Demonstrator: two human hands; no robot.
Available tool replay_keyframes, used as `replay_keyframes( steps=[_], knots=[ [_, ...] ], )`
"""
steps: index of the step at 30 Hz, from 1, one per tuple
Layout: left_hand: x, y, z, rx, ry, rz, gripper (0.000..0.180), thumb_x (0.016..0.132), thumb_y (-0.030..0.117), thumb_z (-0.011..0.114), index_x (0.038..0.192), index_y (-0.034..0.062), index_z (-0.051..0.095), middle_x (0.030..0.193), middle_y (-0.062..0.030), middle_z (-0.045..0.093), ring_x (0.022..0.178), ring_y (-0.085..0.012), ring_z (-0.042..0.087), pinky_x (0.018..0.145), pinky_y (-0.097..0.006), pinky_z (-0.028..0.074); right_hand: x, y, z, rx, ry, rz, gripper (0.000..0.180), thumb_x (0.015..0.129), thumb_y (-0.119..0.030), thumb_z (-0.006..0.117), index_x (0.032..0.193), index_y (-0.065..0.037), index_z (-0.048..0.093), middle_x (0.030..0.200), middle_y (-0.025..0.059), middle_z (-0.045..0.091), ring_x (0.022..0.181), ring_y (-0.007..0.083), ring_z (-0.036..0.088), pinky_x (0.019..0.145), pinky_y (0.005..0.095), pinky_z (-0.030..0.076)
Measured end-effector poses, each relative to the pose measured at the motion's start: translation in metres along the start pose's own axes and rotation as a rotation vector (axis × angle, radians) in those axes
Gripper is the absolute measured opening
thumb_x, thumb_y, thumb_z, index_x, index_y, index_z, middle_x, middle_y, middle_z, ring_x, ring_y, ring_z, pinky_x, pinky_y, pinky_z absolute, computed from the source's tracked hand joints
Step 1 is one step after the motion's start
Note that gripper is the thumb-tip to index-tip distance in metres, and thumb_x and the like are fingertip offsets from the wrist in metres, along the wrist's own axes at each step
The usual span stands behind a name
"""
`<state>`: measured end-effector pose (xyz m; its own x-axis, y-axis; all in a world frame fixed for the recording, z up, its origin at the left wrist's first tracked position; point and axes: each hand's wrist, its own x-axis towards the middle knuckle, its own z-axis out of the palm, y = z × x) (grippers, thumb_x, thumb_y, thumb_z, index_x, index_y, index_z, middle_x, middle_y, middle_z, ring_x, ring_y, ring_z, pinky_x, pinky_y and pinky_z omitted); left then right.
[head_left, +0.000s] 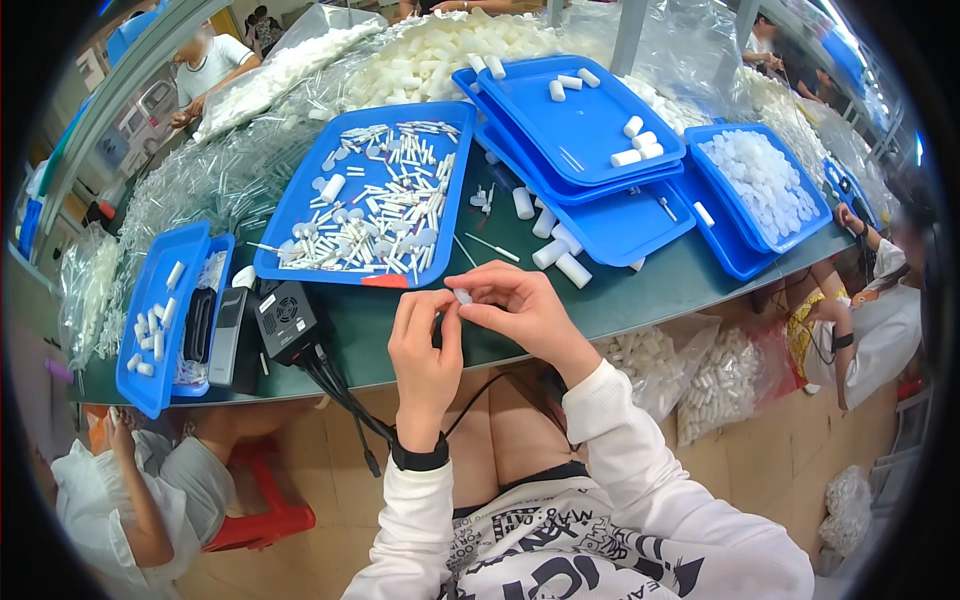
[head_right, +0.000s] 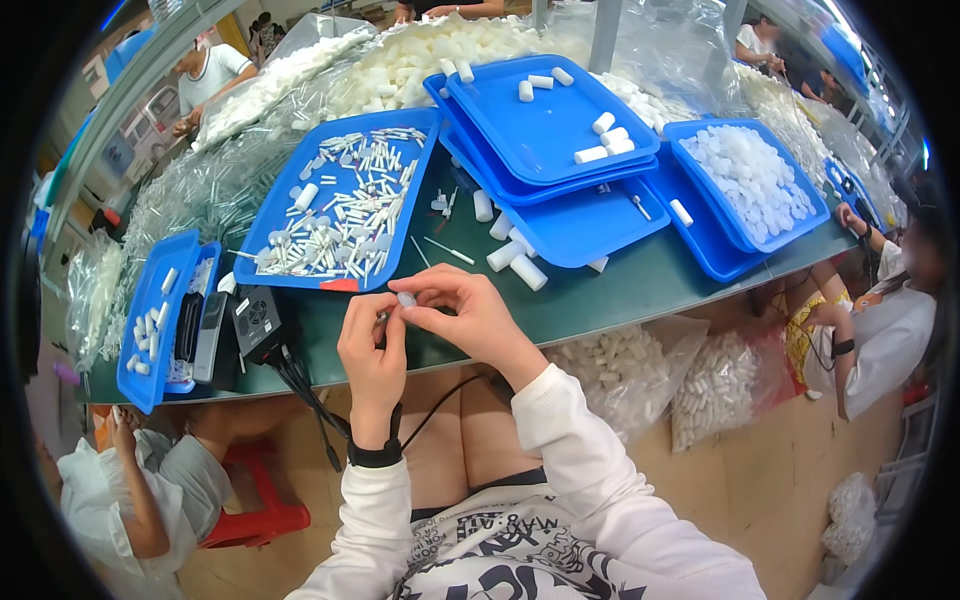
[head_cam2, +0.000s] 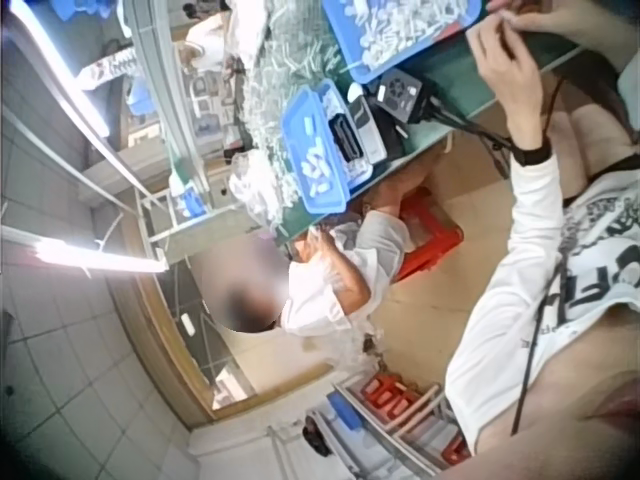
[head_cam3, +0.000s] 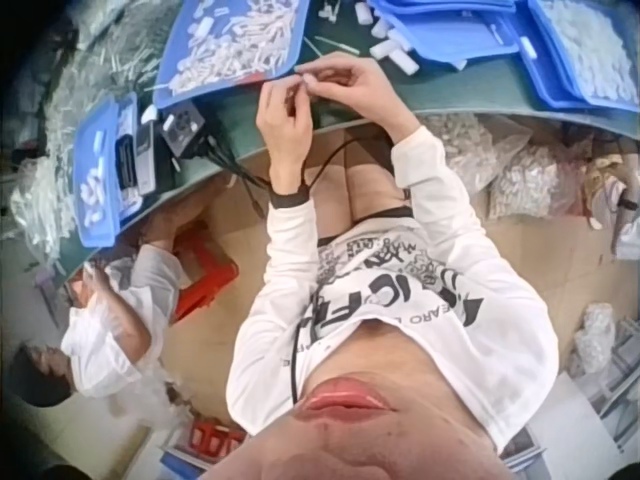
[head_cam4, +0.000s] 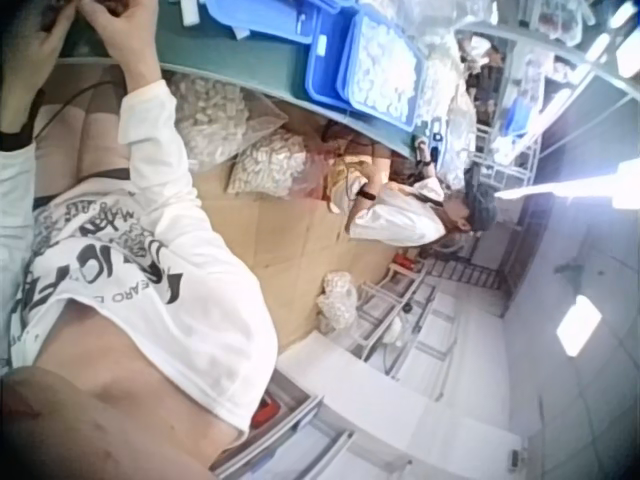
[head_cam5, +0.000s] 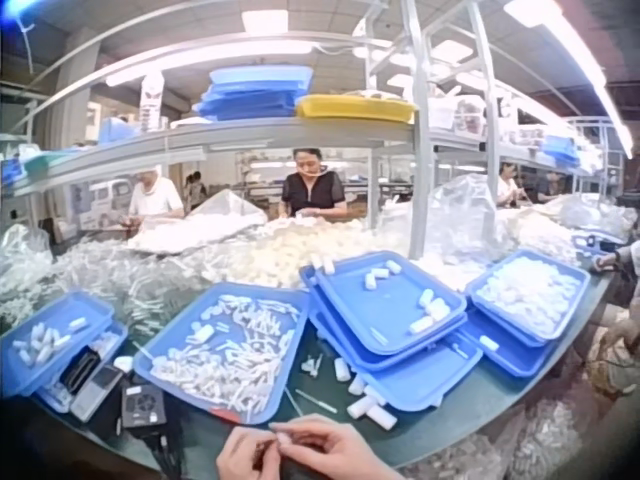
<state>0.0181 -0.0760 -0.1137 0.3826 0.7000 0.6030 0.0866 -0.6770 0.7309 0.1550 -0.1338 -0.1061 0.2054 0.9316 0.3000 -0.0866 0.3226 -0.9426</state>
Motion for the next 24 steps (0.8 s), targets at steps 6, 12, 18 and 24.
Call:
replay_keyframes(
  steps=[6, 12, 18, 24],
  knots=[
    [0.003, -0.001, -0.005, -0.102, -0.037, 0.005, 0.021, 0.090, -0.002, 0.045, 0.108, -0.0007, 0.055, 0.087, -0.0097, 0.061, 0.073, -0.0162, 0.057, 0.063, -0.026, 0.045, -0.001, -0.002, 0.003, 0.066, 0.026, -0.012, 0.030, 0.081, 0.002, 0.065, 0.110, 0.001, 0.062, 0.108, 0.0049, 0.057, 0.086, 0.0074, 0.055, 0.078, 0.0221, 0.048],
    [0.005, 0.010, -0.003, -0.192, -0.002, -0.212, 0.020, 0.089, -0.001, 0.053, 0.107, 0.0011, 0.061, 0.081, -0.0069, 0.067, 0.066, -0.0093, 0.057, 0.060, -0.022, 0.044, -0.001, -0.002, -0.003, 0.119, 0.060, 0.067, 0.032, 0.079, 0.001, 0.068, 0.110, 0.003, 0.059, 0.105, 0.0059, 0.062, 0.088, 0.0092, 0.059, 0.081, 0.0240, 0.049],
    [0.005, -0.001, -0.002, -0.176, 0.083, -0.054, 0.015, 0.084, -0.001, 0.062, 0.096, 0.0015, 0.069, 0.090, -0.0040, 0.066, 0.076, -0.0096, 0.059, 0.065, -0.021, 0.045, 0.000, -0.005, -0.001, 0.146, 0.079, 0.063, 0.030, 0.079, -0.003, 0.070, 0.108, 0.001, 0.061, 0.094, 0.0040, 0.064, 0.086, 0.0085, 0.061, 0.076, 0.0220, 0.049],
    [-0.001, 0.000, -0.006, -0.303, 0.114, -0.230, 0.019, 0.083, -0.004, 0.063, 0.102, -0.0019, 0.065, 0.084, -0.0032, 0.062, 0.077, -0.0085, 0.058, 0.070, -0.020, 0.045, -0.002, -0.009, 0.001, 0.152, 0.106, 0.090, 0.029, 0.079, 0.000, 0.068, 0.108, 0.002, 0.060, 0.106, 0.0087, 0.063, 0.095, 0.0134, 0.061, 0.085, 0.0264, 0.049]
  ],
)
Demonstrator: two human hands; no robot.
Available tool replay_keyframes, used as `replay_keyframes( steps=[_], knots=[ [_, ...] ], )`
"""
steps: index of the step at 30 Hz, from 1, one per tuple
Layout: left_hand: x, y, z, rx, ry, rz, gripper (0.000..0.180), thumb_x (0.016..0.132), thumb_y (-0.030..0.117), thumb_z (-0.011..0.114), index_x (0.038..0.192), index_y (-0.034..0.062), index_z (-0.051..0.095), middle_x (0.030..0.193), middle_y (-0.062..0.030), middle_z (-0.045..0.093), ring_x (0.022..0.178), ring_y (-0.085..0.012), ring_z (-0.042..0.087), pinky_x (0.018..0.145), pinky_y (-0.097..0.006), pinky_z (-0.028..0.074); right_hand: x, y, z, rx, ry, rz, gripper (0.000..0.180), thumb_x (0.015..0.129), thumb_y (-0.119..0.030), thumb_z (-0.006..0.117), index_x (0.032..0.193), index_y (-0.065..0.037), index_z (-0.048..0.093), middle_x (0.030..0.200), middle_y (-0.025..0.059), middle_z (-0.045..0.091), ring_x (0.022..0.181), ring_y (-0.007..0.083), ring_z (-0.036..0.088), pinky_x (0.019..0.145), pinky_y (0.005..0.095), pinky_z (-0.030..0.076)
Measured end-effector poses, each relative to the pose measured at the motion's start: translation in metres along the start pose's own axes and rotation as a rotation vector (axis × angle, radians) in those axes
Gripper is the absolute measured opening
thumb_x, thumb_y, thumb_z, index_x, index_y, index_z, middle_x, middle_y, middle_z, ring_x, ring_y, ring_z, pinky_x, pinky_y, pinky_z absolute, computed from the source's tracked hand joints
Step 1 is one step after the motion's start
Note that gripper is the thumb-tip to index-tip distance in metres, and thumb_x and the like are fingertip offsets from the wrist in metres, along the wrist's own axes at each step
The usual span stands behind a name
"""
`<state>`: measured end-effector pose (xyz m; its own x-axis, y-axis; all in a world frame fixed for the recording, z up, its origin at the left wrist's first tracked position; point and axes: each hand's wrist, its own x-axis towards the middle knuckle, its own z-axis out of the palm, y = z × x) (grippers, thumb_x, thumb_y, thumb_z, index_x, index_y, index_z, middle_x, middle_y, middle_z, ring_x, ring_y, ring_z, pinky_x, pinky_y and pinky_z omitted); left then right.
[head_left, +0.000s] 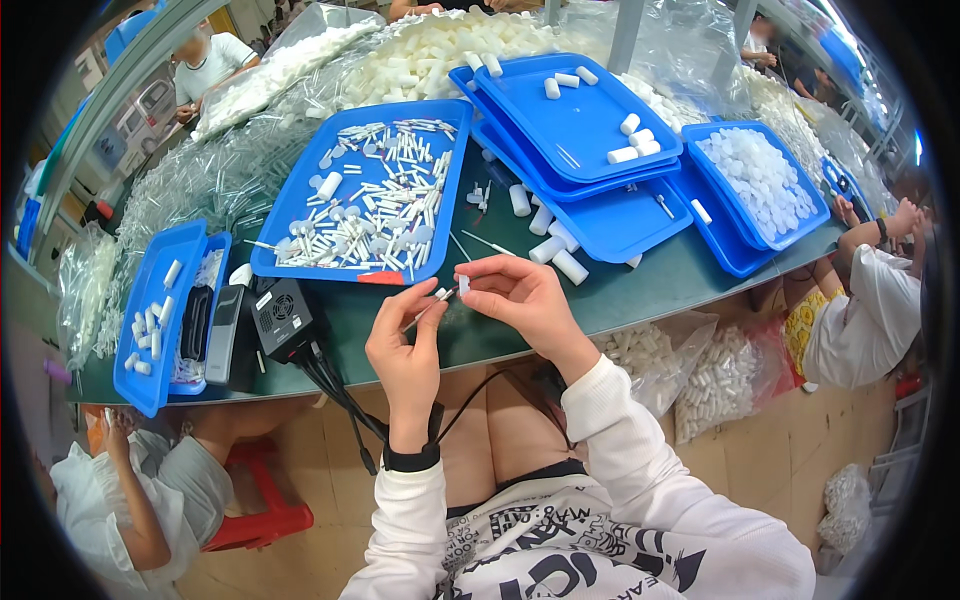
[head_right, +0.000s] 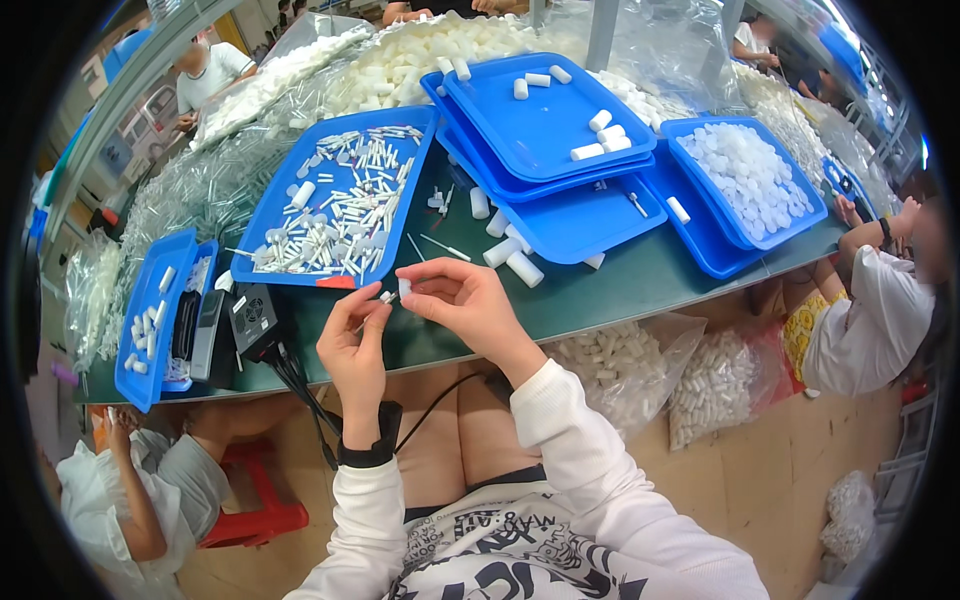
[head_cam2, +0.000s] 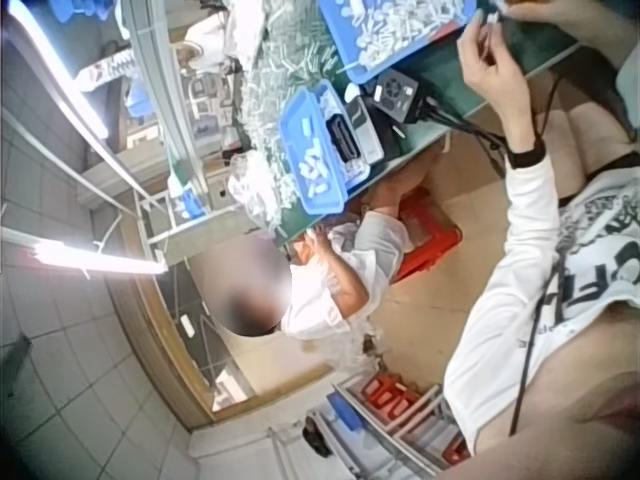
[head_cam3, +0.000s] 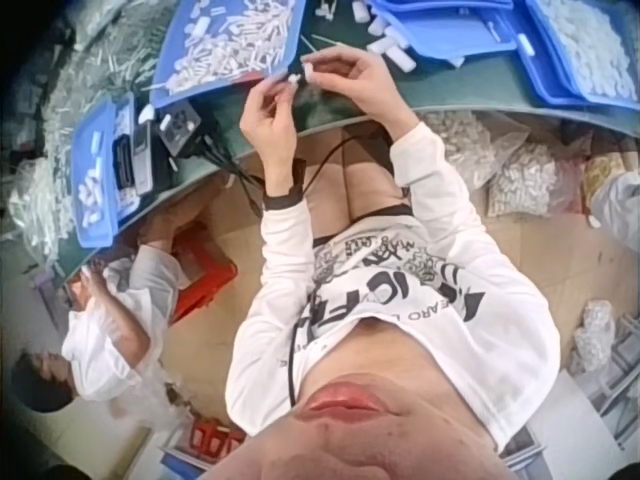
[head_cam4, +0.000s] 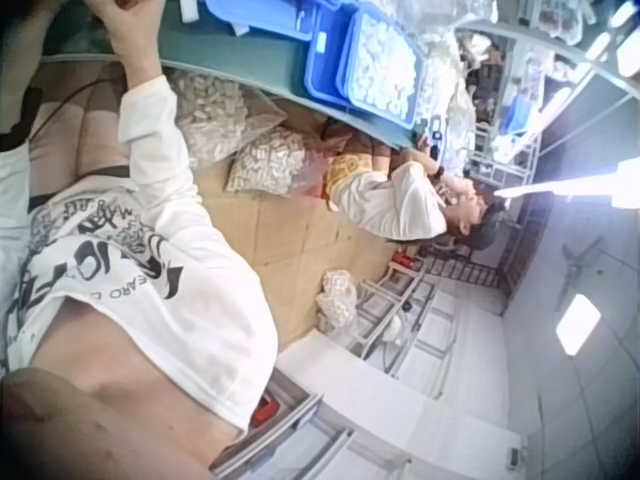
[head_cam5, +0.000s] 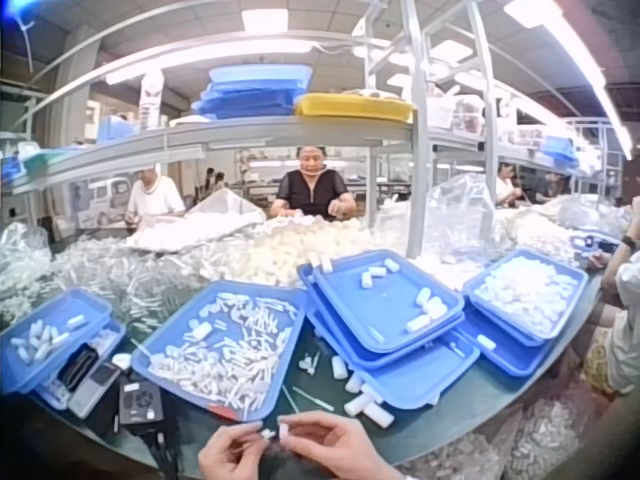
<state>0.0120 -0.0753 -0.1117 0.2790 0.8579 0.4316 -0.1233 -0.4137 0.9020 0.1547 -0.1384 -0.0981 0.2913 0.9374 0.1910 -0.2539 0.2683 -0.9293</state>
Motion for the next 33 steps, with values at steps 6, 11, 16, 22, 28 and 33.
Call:
replay_keyframes(
  steps=[6, 11, 16, 22, 28, 33],
  knots=[
    [-0.0010, -0.0015, 0.0007, -0.009, 0.028, 0.038, 0.013, 0.078, -0.006, 0.066, 0.090, -0.0025, 0.063, 0.085, -0.0063, 0.065, 0.079, -0.0119, 0.062, 0.074, -0.023, 0.049, 0.0002, 0.0053, 0.0007, -0.038, 0.005, -0.029, 0.027, 0.081, 0.001, 0.067, 0.107, 0.004, 0.061, 0.107, 0.0106, 0.064, 0.097, 0.0152, 0.062, 0.087, 0.0275, 0.049],
    [-0.0018, -0.0002, 0.0010, -0.024, 0.071, 0.027, 0.012, 0.078, -0.007, 0.066, 0.089, -0.0029, 0.062, 0.084, -0.0063, 0.065, 0.079, -0.0119, 0.062, 0.074, -0.023, 0.048, 0.0001, 0.0034, 0.0048, -0.104, 0.006, -0.012, 0.024, 0.080, 0.001, 0.067, 0.103, 0.004, 0.062, 0.104, 0.0109, 0.065, 0.095, 0.0152, 0.063, 0.086, 0.0275, 0.050],
    [-0.0022, -0.0040, 0.0017, 0.002, 0.079, 0.053, 0.009, 0.078, -0.006, 0.066, 0.085, -0.0023, 0.063, 0.081, -0.0063, 0.067, 0.076, -0.0124, 0.063, 0.071, -0.024, 0.050, 0.0002, 0.0015, 0.0007, -0.104, -0.025, 0.027, 0.023, 0.080, 0.001, 0.068, 0.102, 0.004, 0.063, 0.105, 0.0116, 0.065, 0.093, 0.0149, 0.063, 0.084, 0.0269, 0.051],
    [-0.0037, -0.0044, -0.0037, 0.077, 0.031, 0.066, 0.011, 0.077, -0.010, 0.065, 0.086, -0.0036, 0.062, 0.082, -0.0057, 0.064, 0.078, -0.0109, 0.060, 0.073, -0.022, 0.048, 0.0015, 0.0015, -0.0007, -0.135, -0.043, 0.063, 0.021, 0.080, 0.000, 0.068, 0.100, 0.004, 0.064, 0.103, 0.0114, 0.066, 0.092, 0.0144, 0.064, 0.084, 0.0266, 0.051],
    [-0.0027, -0.0021, -0.0027, 0.069, 0.028, 0.034, 0.012, 0.077, -0.010, 0.065, 0.087, -0.0046, 0.062, 0.083, -0.0064, 0.065, 0.077, -0.0110, 0.060, 0.072, -0.022, 0.047, 0.0027, 0.0035, -0.0010, -0.153, -0.040, 0.056, 0.021, 0.080, 0.001, 0.067, 0.101, 0.004, 0.064, 0.105, 0.0116, 0.066, 0.094, 0.0146, 0.064, 0.085, 0.0268, 0.051],
    [-0.0043, -0.0016, -0.0041, 0.079, 0.050, 0.025, 0.010, 0.077, -0.008, 0.065, 0.086, -0.0046, 0.064, 0.081, -0.0060, 0.065, 0.075, -0.0107, 0.060, 0.070, -0.022, 0.047, 0.0036, 0.0027, -0.0004, -0.144, -0.066, 0.086, 0.022, 0.079, 0.002, 0.067, 0.101, 0.003, 0.064, 0.104, 0.0111, 0.066, 0.093, 0.0148, 0.064, 0.085, 0.0268, 0.051]
  ],
)
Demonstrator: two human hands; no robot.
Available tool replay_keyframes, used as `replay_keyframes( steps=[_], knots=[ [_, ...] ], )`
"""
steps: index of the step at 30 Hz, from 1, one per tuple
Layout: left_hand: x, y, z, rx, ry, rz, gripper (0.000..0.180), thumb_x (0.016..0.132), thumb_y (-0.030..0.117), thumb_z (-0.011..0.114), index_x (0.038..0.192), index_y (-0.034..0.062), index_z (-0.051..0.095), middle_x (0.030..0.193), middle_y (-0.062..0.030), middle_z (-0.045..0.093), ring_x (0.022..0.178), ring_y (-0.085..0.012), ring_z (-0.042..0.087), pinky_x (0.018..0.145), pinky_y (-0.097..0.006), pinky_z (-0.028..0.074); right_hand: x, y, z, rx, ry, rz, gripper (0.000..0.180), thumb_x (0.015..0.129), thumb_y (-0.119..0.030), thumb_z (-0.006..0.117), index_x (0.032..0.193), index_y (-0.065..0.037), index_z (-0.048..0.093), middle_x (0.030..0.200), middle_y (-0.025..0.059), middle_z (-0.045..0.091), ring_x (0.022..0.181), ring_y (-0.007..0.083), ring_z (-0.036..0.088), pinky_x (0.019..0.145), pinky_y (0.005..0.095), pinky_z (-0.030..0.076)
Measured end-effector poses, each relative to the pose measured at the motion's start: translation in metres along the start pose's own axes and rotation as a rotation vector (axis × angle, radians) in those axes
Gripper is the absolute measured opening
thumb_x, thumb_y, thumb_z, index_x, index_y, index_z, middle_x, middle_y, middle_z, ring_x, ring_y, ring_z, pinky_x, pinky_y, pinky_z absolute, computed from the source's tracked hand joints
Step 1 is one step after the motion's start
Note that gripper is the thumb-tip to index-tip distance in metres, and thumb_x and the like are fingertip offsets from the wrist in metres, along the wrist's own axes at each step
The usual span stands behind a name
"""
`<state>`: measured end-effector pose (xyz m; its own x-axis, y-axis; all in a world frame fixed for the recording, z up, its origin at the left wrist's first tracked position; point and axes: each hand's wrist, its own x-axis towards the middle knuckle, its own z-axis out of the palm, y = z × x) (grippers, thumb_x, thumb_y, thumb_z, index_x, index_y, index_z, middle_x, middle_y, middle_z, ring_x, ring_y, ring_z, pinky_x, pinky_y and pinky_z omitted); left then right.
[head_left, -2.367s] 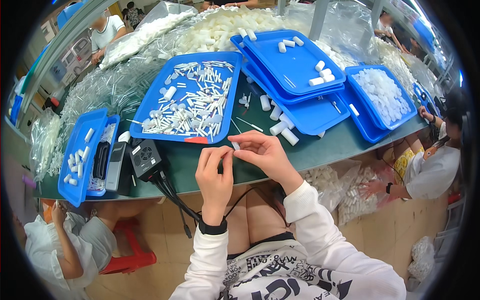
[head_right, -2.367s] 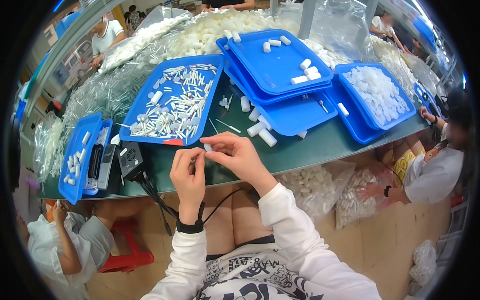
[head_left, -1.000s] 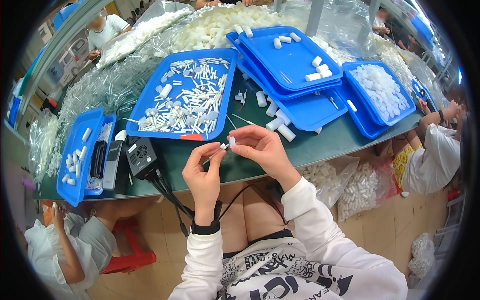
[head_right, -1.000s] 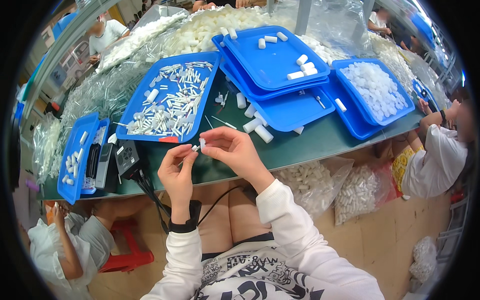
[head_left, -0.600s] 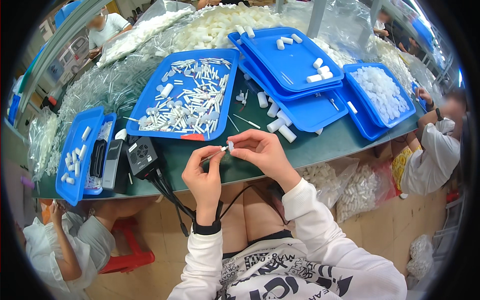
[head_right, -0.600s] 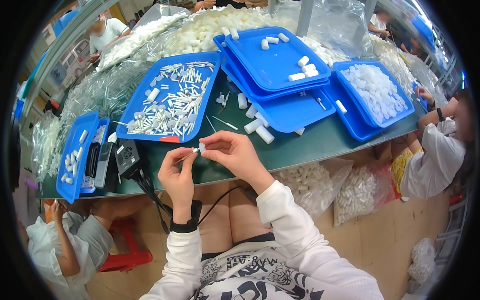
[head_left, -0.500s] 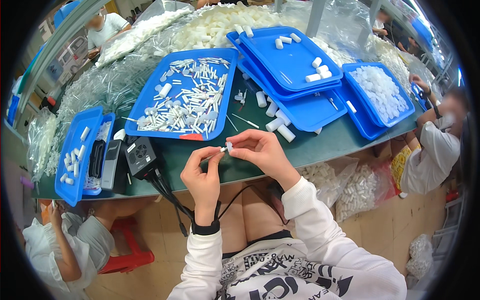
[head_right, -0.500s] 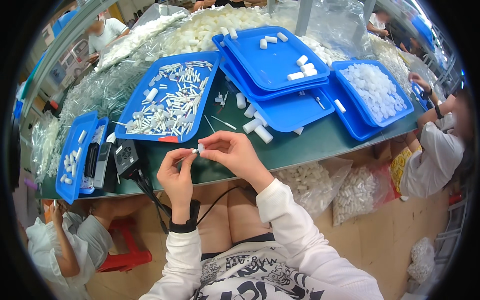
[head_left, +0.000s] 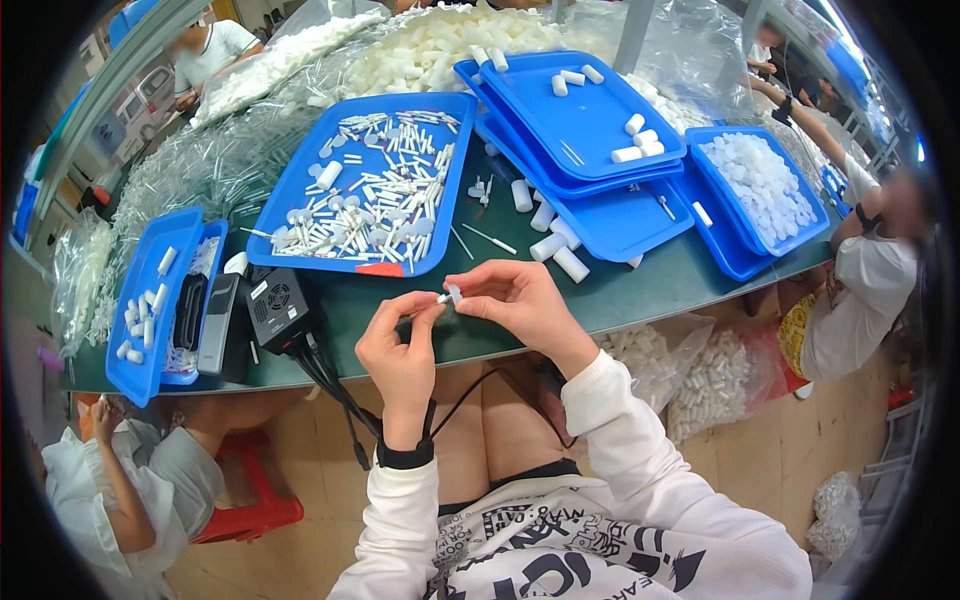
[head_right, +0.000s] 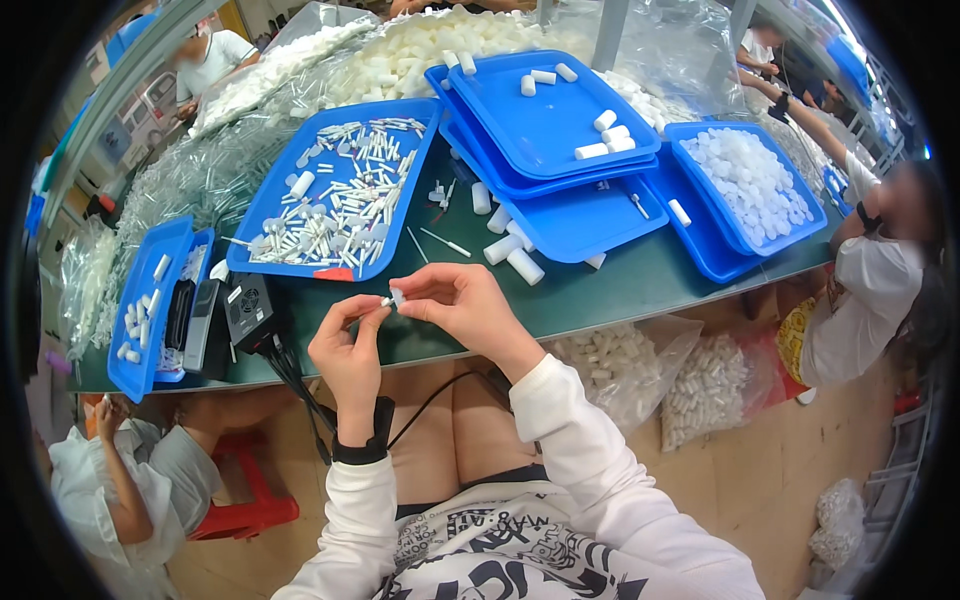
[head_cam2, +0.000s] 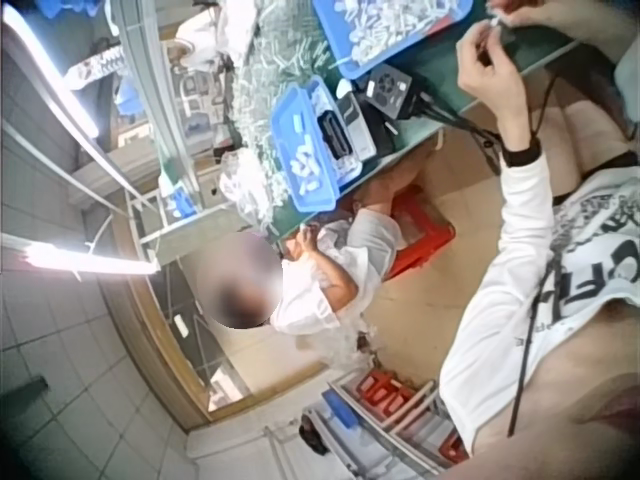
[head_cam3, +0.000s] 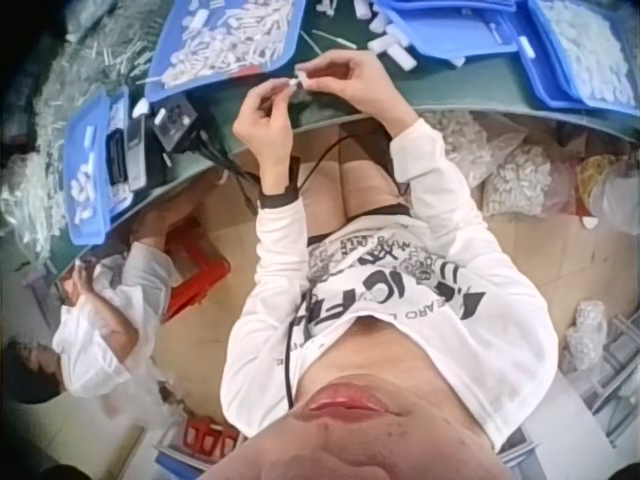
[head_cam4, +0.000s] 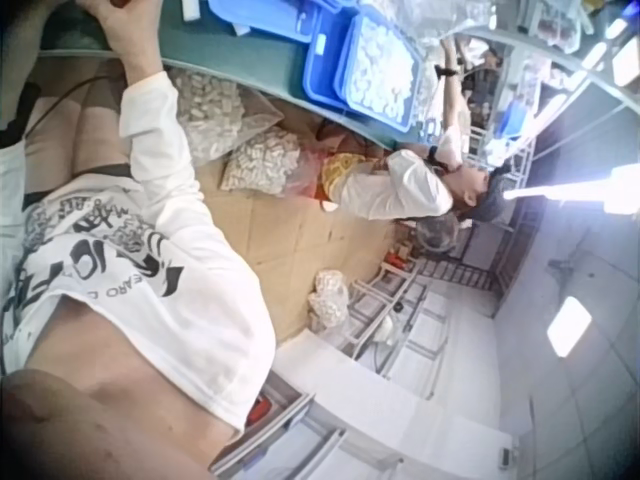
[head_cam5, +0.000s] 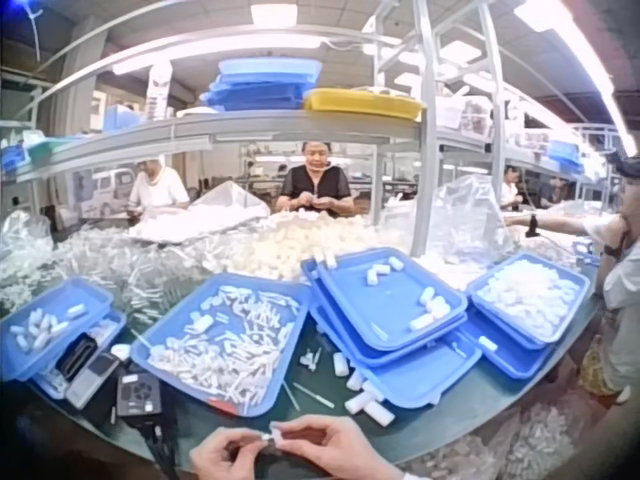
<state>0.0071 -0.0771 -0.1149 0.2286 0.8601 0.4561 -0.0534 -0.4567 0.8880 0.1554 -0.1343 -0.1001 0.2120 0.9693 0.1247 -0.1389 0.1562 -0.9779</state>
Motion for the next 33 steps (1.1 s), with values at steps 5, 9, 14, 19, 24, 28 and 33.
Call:
replay_keyframes(
  steps=[5, 9, 14, 19, 24, 28, 33],
  knots=[
    [-0.002, 0.003, 0.002, 0.155, 0.027, 0.127, 0.010, 0.075, -0.008, 0.066, 0.084, -0.0023, 0.065, 0.073, -0.0052, 0.062, 0.069, -0.0109, 0.058, 0.064, -0.022, 0.045, 0.001, 0.002, -0.003, -0.021, -0.006, 0.006, 0.021, 0.079, 0.002, 0.068, 0.100, 0.003, 0.065, 0.103, 0.0111, 0.067, 0.092, 0.0148, 0.065, 0.084, 0.0266, 0.051],
    [-0.004, 0.002, 0.000, 0.267, 0.039, 0.259, 0.012, 0.074, -0.008, 0.067, 0.084, -0.0012, 0.065, 0.071, -0.0059, 0.061, 0.065, -0.0125, 0.057, 0.062, -0.023, 0.044, 0.000, -0.002, -0.001, -0.097, -0.030, 0.035, 0.021, 0.078, 0.001, 0.069, 0.099, 0.004, 0.066, 0.102, 0.0112, 0.067, 0.092, 0.0145, 0.065, 0.083, 0.0263, 0.051],
    [-0.005, 0.002, 0.003, 0.174, 0.039, 0.201, 0.011, 0.075, -0.007, 0.067, 0.084, -0.0017, 0.065, 0.074, -0.0058, 0.062, 0.067, -0.0121, 0.058, 0.064, -0.023, 0.045, 0.001, -0.001, -0.004, -0.054, -0.034, 0.053, 0.021, 0.079, 0.001, 0.068, 0.100, 0.004, 0.066, 0.101, 0.0113, 0.067, 0.091, 0.0145, 0.064, 0.083, 0.0263, 0.051],
    [-0.004, 0.005, 0.004, 0.096, 0.045, 0.136, 0.013, 0.076, -0.006, 0.067, 0.088, -0.0034, 0.063, 0.079, -0.0061, 0.065, 0.074, -0.0120, 0.061, 0.070, -0.023, 0.048, -0.001, -0.002, -0.001, 0.001, -0.040, -0.004, 0.026, 0.079, 0.000, 0.069, 0.104, 0.003, 0.063, 0.101, 0.0096, 0.066, 0.094, 0.0143, 0.063, 0.085, 0.0272, 0.050],
    [0.000, 0.005, 0.001, 0.057, -0.053, 0.172, 0.023, 0.075, -0.005, 0.066, 0.097, -0.0002, 0.062, 0.086, -0.0087, 0.065, 0.080, -0.0164, 0.063, 0.073, -0.026, 0.049, -0.003, -0.005, 0.003, -0.007, -0.022, -0.032, 0.025, 0.079, -0.008, 0.071, 0.101, 0.000, 0.063, 0.089, 0.0052, 0.066, 0.083, 0.0110, 0.063, 0.077, 0.0248, 0.050],
    [0.003, 0.005, -0.002, -0.009, -0.059, 0.191, 0.031, 0.077, 0.002, 0.065, 0.107, 0.0002, 0.058, 0.099, -0.0111, 0.065, 0.092, -0.0215, 0.061, 0.081, -0.031, 0.047, 0.002, -0.050, -0.007, -0.329, 0.010, -0.067, 0.027, 0.077, -0.014, 0.073, 0.098, -0.001, 0.064, 0.085, 0.0047, 0.065, 0.073, 0.0089, 0.061, 0.066, 0.0233, 0.049],
    [0.000, 0.005, 0.000, 0.027, -0.085, 0.122, 0.031, 0.081, 0.001, 0.059, 0.112, -0.0031, 0.054, 0.105, -0.0123, 0.061, 0.100, -0.0203, 0.058, 0.087, -0.031, 0.044, 0.057, -0.104, 0.001, -0.743, 0.002, -0.088, 0.027, 0.076, -0.018, 0.073, 0.094, -0.001, 0.064, 0.078, 0.0036, 0.063, 0.069, 0.0056, 0.060, 0.061, 0.0207, 0.046]
  ],
)
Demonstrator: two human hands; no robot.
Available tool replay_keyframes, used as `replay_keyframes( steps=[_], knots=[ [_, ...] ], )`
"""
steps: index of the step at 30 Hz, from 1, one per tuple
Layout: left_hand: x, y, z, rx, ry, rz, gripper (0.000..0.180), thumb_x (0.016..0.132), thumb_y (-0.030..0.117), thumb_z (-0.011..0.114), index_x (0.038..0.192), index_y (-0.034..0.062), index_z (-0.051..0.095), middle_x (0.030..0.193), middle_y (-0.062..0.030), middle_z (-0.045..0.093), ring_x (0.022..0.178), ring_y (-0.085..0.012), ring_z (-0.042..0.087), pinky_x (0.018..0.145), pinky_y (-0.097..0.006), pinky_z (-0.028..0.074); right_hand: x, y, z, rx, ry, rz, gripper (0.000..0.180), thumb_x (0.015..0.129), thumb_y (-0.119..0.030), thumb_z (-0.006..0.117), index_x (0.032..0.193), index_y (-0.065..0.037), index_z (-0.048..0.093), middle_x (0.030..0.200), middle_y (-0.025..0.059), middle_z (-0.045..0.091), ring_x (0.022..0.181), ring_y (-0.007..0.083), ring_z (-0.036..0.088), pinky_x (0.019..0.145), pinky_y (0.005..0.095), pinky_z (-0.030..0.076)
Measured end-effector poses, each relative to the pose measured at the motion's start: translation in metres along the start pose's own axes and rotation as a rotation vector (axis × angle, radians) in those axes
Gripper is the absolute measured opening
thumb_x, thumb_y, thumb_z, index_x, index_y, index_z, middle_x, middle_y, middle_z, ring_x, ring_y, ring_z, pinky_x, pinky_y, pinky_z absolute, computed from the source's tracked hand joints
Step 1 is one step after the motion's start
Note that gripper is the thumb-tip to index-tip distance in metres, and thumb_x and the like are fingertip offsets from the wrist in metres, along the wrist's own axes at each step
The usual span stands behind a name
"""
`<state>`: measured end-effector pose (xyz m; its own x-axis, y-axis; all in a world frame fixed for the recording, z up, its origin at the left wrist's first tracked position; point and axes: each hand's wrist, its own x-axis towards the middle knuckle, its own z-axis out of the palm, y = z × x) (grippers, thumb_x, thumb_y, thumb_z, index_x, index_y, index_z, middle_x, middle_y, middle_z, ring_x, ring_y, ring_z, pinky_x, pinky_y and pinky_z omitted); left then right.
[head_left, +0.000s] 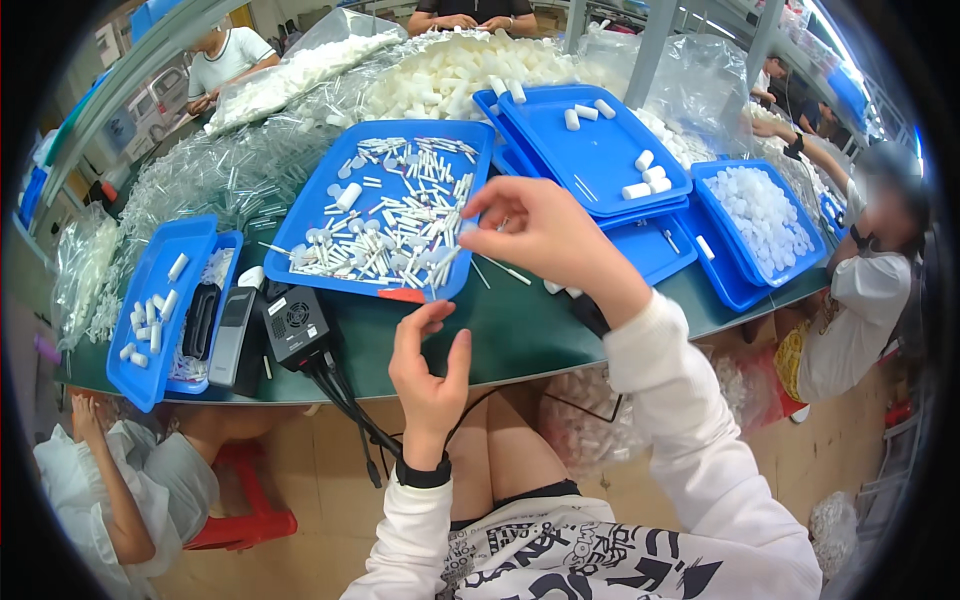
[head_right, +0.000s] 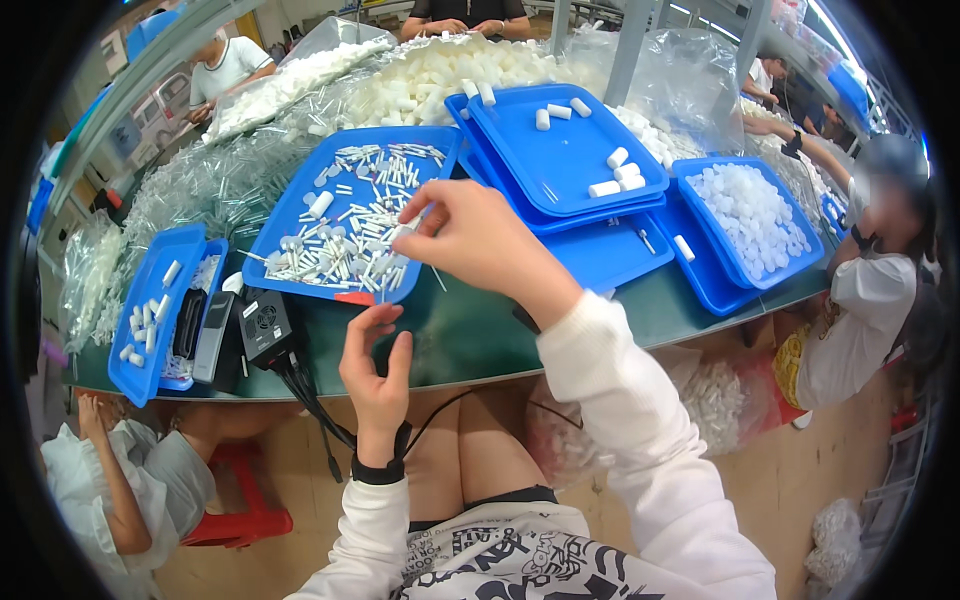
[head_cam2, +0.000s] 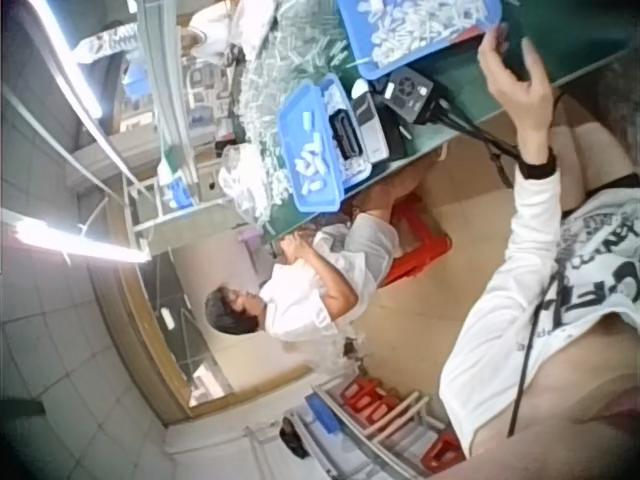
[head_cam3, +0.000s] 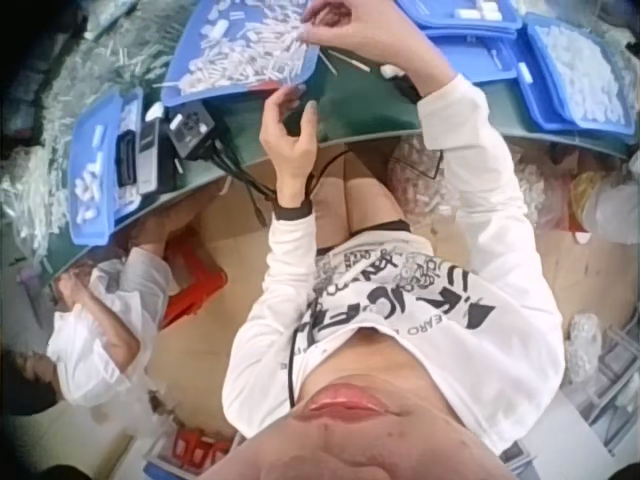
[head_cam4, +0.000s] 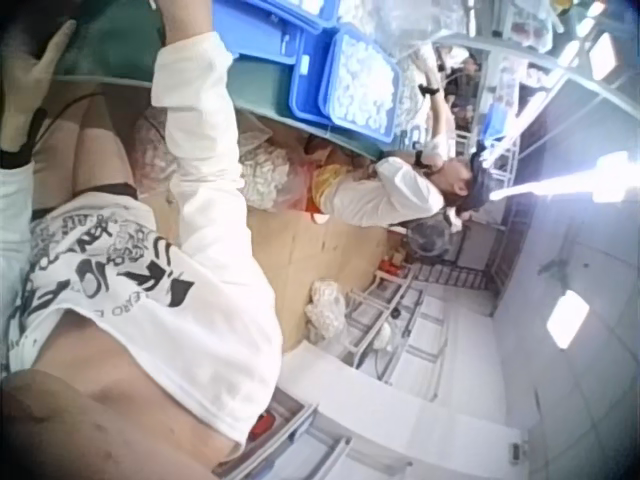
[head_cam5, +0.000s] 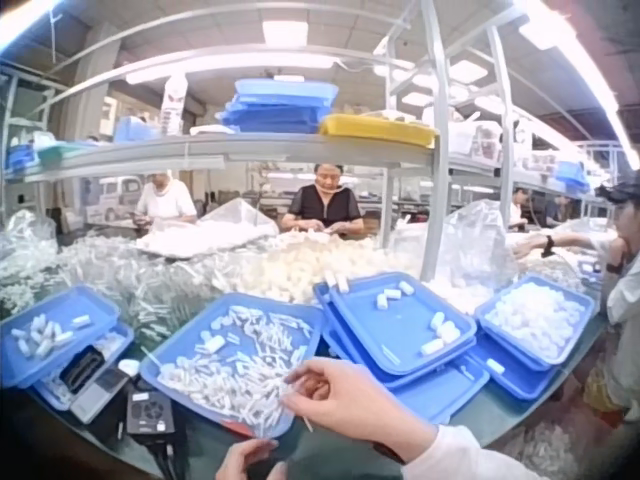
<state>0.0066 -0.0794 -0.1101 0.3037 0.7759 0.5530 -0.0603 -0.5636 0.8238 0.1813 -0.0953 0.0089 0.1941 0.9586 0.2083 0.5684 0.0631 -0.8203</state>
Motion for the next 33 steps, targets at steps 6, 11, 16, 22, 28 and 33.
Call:
replay_keyframes(
  steps=[6, 11, 16, 22, 28, 33],
  knots=[
    [0.001, 0.001, 0.003, 0.101, 0.021, -0.015, 0.024, 0.081, 0.002, 0.062, 0.104, -0.0012, 0.058, 0.092, -0.0106, 0.065, 0.083, -0.0179, 0.061, 0.076, -0.029, 0.048, 0.095, 0.000, 0.025, -0.237, -0.373, 0.048, 0.047, 0.074, -0.041, 0.072, 0.099, -0.001, 0.066, 0.080, 0.0092, 0.068, 0.069, 0.0154, 0.063, 0.063, 0.0258, 0.050],
    [0.002, 0.004, 0.010, 0.174, -0.008, 0.048, 0.019, 0.078, 0.001, 0.064, 0.097, 0.0007, 0.060, 0.083, -0.0107, 0.064, 0.073, -0.0208, 0.061, 0.068, -0.029, 0.048, 0.191, 0.065, 0.026, -0.716, 0.005, -0.097, 0.020, 0.073, -0.018, 0.065, 0.088, -0.009, 0.072, 0.086, 0.0150, 0.069, 0.081, 0.0280, 0.066, 0.076, 0.0343, 0.051],
    [-0.001, 0.003, 0.008, 0.206, -0.057, 0.062, 0.019, 0.077, 0.005, 0.064, 0.096, 0.0006, 0.059, 0.080, -0.0107, 0.062, 0.073, -0.0261, 0.059, 0.065, -0.034, 0.048, 0.222, 0.106, 0.050, -0.634, -0.021, -0.089, 0.024, 0.073, -0.013, 0.059, 0.094, -0.017, 0.071, 0.098, 0.0116, 0.067, 0.094, 0.0276, 0.062, 0.085, 0.0388, 0.046],
    [0.000, 0.003, 0.005, 0.194, -0.069, 0.081, 0.018, 0.077, 0.004, 0.064, 0.094, -0.0002, 0.059, 0.079, -0.0107, 0.062, 0.073, -0.0260, 0.059, 0.064, -0.034, 0.047, 0.221, 0.097, 0.060, -0.893, -0.059, -0.115, 0.017, 0.075, -0.017, 0.060, 0.090, -0.019, 0.069, 0.095, 0.0107, 0.067, 0.096, 0.0287, 0.062, 0.087, 0.0431, 0.044],
    [0.001, 0.002, 0.004, 0.231, -0.042, 0.082, 0.016, 0.077, 0.003, 0.065, 0.093, 0.0007, 0.060, 0.079, -0.0106, 0.063, 0.071, -0.0250, 0.061, 0.064, -0.033, 0.048, 0.238, 0.103, 0.039, -0.200, 0.478, 0.025, 0.024, 0.068, -0.025, 0.062, 0.076, -0.002, 0.066, 0.083, 0.0184, 0.067, 0.075, 0.0291, 0.065, 0.067, 0.0369, 0.051],
    [0.002, 0.007, 0.012, 0.231, -0.057, 0.101, 0.015, 0.076, 0.003, 0.066, 0.090, 0.0009, 0.061, 0.078, -0.0105, 0.063, 0.070, -0.0247, 0.062, 0.063, -0.032, 0.049, 0.278, 0.156, 0.002, -0.537, -0.036, 0.204, 0.029, 0.075, -0.020, 0.051, 0.078, 0.003, 0.068, 0.074, 0.0215, 0.066, 0.067, 0.0309, 0.067, 0.060, 0.0359, 0.052]
  ],
)
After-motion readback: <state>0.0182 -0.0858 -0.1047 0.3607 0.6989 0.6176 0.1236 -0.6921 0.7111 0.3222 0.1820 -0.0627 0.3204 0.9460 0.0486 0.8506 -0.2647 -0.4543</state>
